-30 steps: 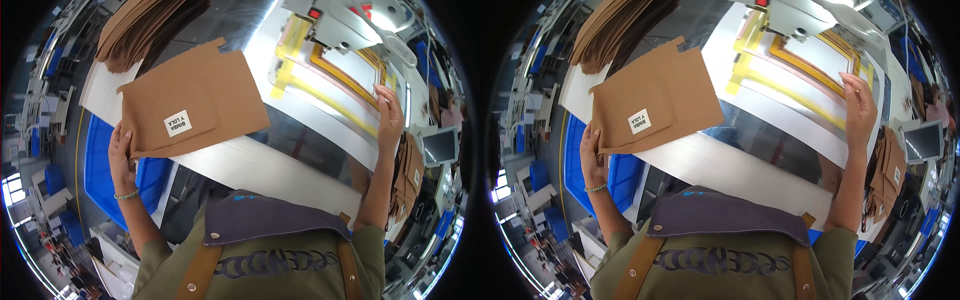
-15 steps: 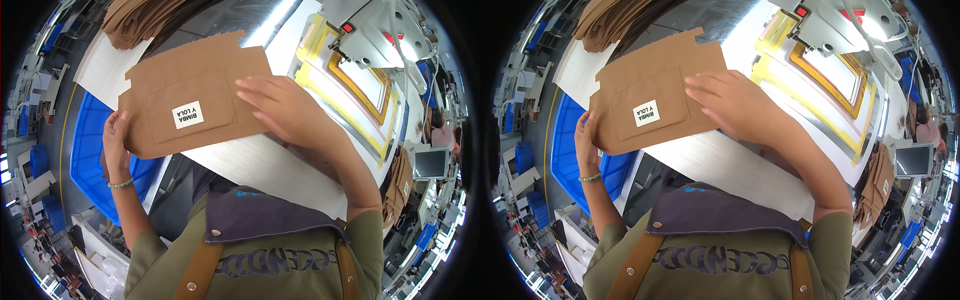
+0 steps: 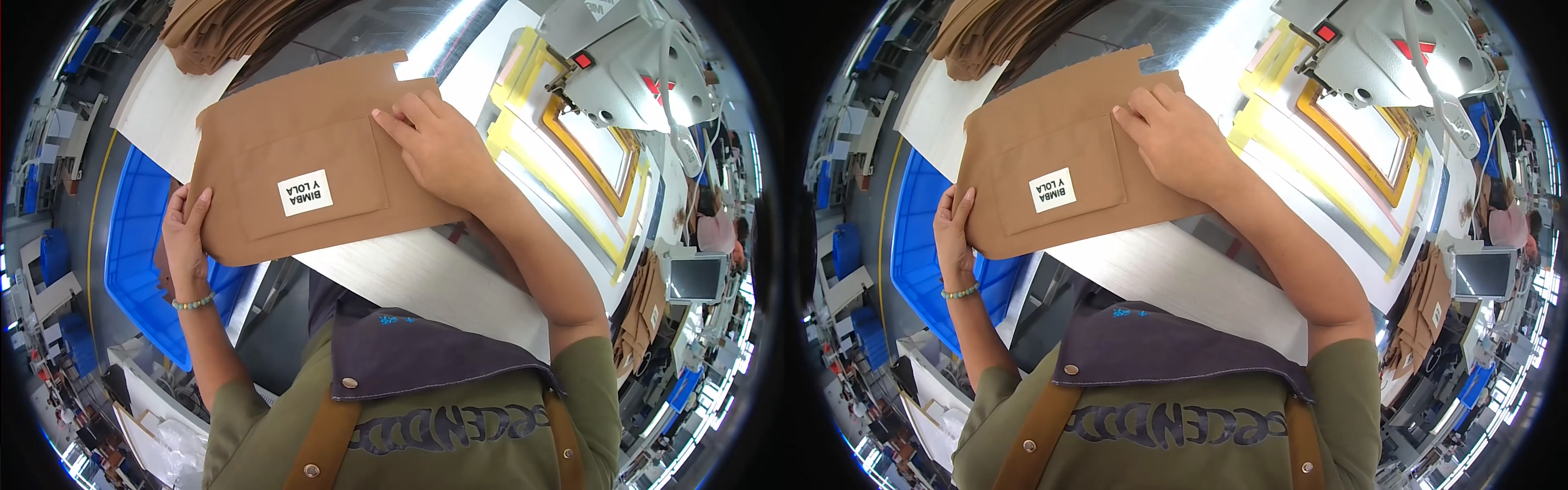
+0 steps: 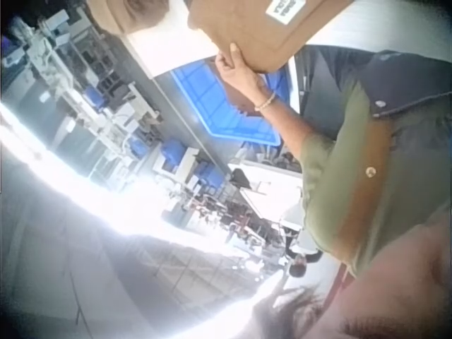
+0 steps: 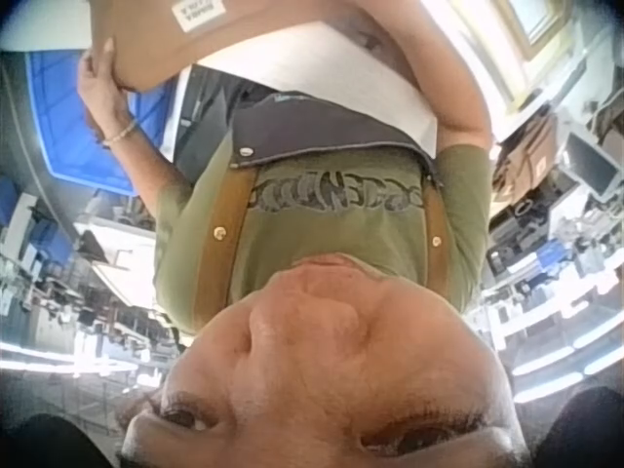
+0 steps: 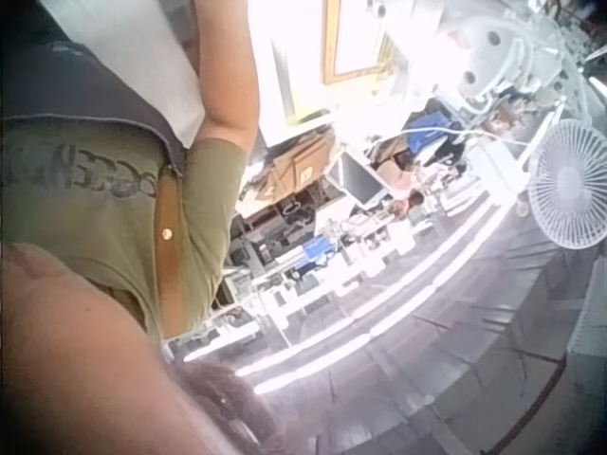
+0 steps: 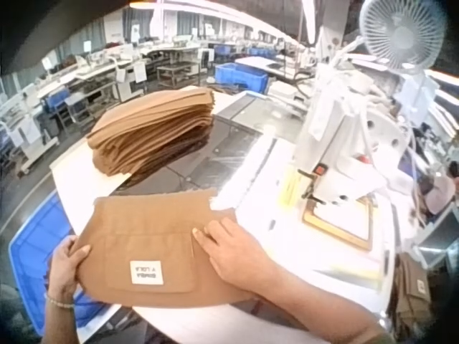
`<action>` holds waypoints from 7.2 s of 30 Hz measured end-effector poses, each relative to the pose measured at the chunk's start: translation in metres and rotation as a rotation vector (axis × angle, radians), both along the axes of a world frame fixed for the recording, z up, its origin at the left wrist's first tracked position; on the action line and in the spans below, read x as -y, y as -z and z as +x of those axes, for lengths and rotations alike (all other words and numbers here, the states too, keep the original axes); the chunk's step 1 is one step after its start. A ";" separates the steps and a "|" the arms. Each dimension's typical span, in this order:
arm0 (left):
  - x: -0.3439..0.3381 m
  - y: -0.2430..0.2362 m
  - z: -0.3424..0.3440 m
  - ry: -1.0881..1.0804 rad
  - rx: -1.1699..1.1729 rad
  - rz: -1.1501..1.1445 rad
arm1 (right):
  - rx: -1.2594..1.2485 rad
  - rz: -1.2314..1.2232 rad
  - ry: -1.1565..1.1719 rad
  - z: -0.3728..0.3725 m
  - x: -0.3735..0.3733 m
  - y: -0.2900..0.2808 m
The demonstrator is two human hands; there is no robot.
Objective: Sewing leather components for bags using an industrial sewing machine.
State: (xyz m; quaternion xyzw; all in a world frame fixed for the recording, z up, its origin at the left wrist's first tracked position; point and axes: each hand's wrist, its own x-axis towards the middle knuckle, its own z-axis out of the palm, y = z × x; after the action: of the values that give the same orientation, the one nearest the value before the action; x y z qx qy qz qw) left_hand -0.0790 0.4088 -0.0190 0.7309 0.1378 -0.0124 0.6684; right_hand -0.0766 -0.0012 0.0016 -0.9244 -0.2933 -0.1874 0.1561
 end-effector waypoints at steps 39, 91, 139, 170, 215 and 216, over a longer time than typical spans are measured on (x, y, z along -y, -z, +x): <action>0.167 -0.053 0.039 0.574 0.822 0.941 | 0.074 0.083 -0.062 0.000 -0.001 0.006; 0.162 -0.025 0.065 0.656 1.109 0.946 | 0.054 0.074 -0.038 0.002 0.001 0.011; -0.393 0.175 -0.065 -0.475 -0.230 1.115 | -0.624 0.282 0.368 -0.215 0.180 -0.069; -0.318 0.205 0.002 0.449 -0.604 1.092 | -0.542 0.319 0.495 -0.249 0.169 -0.075; 0.409 -0.037 0.055 1.297 0.968 0.579 | -0.029 0.000 0.522 -0.194 0.221 -0.011; 0.408 -0.039 0.059 1.349 0.914 0.556 | -0.031 0.005 0.512 -0.192 0.221 -0.011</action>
State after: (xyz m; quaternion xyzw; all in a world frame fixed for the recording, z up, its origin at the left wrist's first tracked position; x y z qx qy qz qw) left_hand -0.0204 0.0009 0.0205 0.7269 -0.6105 -0.0774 0.3049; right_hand -0.2689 -0.2226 0.0127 -0.9709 -0.0468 -0.2074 0.1106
